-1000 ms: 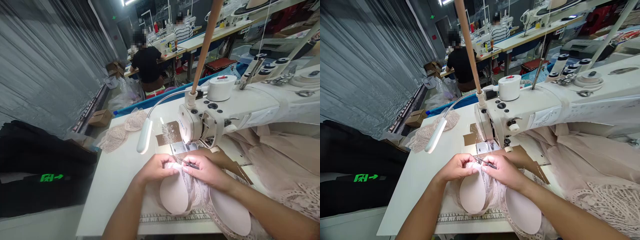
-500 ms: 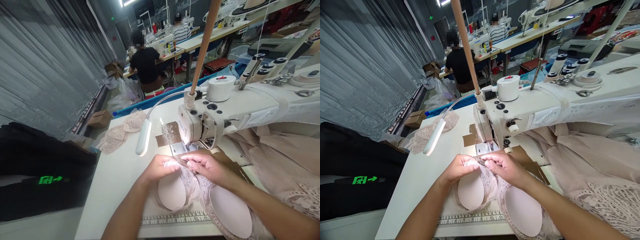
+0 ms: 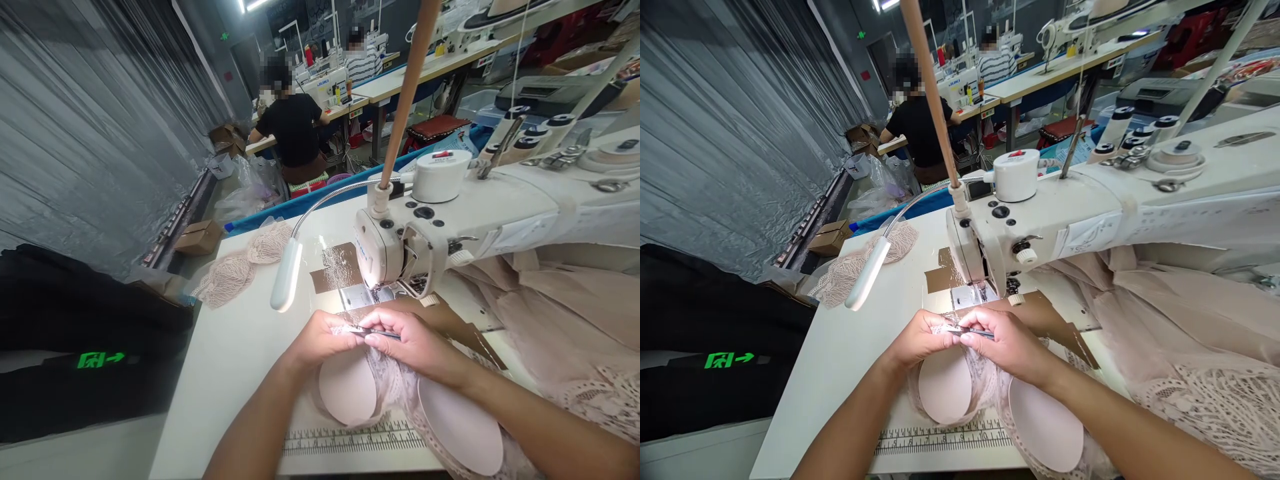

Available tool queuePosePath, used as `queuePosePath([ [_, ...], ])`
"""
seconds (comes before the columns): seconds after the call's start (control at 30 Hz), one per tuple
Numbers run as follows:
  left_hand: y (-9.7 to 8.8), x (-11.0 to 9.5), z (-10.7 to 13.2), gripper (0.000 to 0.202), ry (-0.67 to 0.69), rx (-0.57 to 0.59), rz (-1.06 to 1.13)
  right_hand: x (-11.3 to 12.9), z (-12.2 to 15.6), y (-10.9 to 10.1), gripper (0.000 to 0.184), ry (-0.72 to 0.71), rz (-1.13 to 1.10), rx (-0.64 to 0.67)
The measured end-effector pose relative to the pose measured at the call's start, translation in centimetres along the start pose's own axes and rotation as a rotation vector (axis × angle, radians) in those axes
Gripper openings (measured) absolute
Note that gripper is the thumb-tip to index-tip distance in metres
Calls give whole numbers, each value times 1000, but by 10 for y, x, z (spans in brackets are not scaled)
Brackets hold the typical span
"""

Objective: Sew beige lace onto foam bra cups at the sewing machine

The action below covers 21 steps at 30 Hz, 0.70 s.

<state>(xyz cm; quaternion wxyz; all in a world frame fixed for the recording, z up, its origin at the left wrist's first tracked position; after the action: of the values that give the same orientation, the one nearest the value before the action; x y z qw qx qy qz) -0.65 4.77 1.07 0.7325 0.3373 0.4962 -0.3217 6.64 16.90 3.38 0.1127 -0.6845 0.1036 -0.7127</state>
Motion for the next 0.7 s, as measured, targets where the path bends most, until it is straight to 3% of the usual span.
queuePosePath([
  [0.27, 1, 1, 1, 37, -9, 9, -18, -4, -3, -1, 20, -54, -32, -21],
  [0.5, 3, 0, 1, 37, -14, 6, -9, -12, -4, 1, 21, -25, -86, 86],
  [0.7, 6, 3, 0, 42, -10, 41, -54, -8, -7, 5, 18, -10, -6, 28],
])
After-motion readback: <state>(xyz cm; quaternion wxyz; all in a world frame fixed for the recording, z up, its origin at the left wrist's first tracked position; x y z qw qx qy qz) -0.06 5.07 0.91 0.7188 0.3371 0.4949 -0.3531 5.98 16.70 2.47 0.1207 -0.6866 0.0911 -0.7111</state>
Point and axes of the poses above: each hand's wrist, its own z-axis away from the middle knuckle, its own y-axis out of the palm, x = y × z, the point moved 6 cm from there along -z, towards the middle knuckle, and after that the axes turned 5 degrees about z, right-handed, at the moved point
